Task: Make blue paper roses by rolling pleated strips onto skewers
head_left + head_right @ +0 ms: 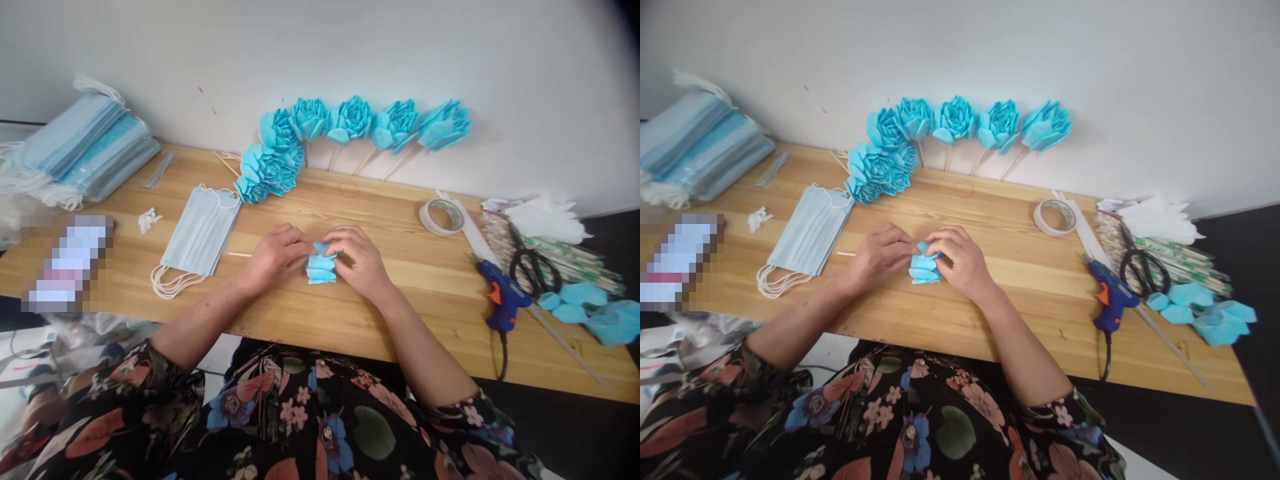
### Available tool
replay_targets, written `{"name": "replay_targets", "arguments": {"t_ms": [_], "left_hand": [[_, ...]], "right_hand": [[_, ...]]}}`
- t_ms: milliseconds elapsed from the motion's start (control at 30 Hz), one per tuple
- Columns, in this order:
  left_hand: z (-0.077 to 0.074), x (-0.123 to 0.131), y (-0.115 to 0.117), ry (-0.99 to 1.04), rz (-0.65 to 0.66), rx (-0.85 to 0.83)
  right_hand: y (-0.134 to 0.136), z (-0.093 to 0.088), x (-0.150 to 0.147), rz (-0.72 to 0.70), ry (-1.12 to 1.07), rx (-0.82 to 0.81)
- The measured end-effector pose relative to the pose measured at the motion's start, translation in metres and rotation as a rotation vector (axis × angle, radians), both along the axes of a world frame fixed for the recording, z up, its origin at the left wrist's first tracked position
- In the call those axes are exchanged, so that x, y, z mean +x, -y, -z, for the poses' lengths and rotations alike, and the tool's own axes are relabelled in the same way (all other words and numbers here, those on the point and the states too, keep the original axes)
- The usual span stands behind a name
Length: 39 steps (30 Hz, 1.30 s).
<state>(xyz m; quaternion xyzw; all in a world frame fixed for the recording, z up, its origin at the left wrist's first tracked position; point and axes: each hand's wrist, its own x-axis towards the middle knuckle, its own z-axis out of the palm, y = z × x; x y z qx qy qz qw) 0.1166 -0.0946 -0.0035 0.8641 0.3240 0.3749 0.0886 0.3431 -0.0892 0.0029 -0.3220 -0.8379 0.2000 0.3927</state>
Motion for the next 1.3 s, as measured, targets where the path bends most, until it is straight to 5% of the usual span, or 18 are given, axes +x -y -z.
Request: {"name": "replay_targets", "arguments": {"t_ms": [367, 633, 900, 1100, 1300], "left_hand": [[-0.004, -0.002, 0.001, 0.101, -0.011, -0.145], [-0.026, -0.007, -0.012, 0.668, -0.072, -0.752], [-0.065, 0.012, -0.036, 1.069, 0.041, -1.304], [-0.053, 0.046, -0.034, 1.182, 0.065, -1.639], [-0.03, 0.059, -0.031, 1.167, 0.025, -1.697]], "right_hand": [[0.002, -0.002, -0.001, -0.009, -0.006, -0.076], [0.001, -0.004, 0.003, -0.112, -0.56, -0.675], [-0.002, -0.01, -0.002, -0.144, -0.892, -0.898], [-0.004, -0.004, -0.006, -0.144, -0.978, -0.919], [-0.009, 0.002, -0.005, -0.128, -1.036, -0.924]]}}
